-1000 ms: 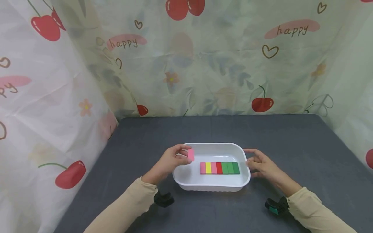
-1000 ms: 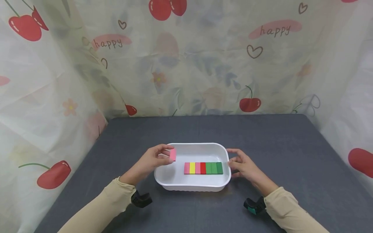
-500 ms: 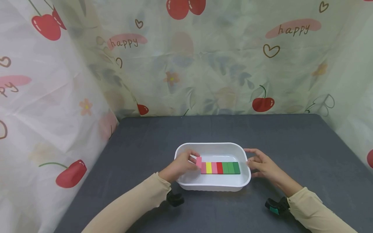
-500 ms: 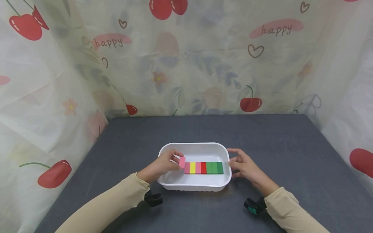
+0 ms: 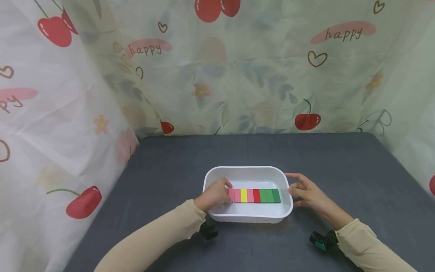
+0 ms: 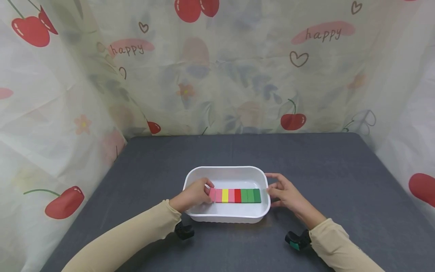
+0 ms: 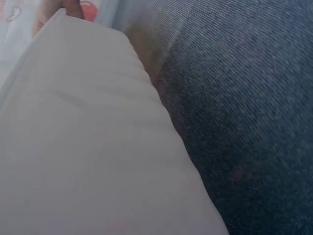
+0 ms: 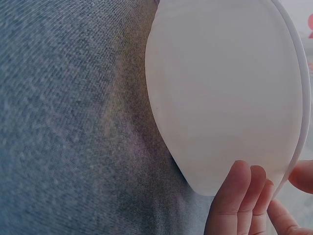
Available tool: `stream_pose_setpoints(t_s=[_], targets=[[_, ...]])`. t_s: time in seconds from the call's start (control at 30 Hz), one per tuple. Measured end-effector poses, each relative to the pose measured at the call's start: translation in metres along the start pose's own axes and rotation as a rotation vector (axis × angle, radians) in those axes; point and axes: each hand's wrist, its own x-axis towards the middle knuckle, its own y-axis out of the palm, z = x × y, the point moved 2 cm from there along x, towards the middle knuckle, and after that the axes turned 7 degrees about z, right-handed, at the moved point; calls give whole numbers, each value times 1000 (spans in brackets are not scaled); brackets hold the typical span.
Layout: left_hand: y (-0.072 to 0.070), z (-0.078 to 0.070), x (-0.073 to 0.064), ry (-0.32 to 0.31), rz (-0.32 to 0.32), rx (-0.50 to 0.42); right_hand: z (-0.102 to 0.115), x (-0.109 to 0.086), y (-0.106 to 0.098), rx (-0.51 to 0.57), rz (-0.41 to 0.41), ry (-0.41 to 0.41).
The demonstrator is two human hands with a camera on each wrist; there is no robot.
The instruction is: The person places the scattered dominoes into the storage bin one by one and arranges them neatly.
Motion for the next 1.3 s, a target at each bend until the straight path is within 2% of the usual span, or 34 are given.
stream_pose_setpoints(t_s=[0.27,0.57,0.93,1.17,1.3], targets=[[1,-4,1,20,-22,172,2,-1,0,-12,-11,2],[3,-4,1,51,-29,268,3,-2,0,-17,-15,-1],[4,-4,2,37,-34,268,2,-2,-1,2,-8,15],[5,-2,2,26,-24,224,2,-1,0,2,-11,28],[5,-2,2,28,-26,231,1,-1,0,8,-8,30]])
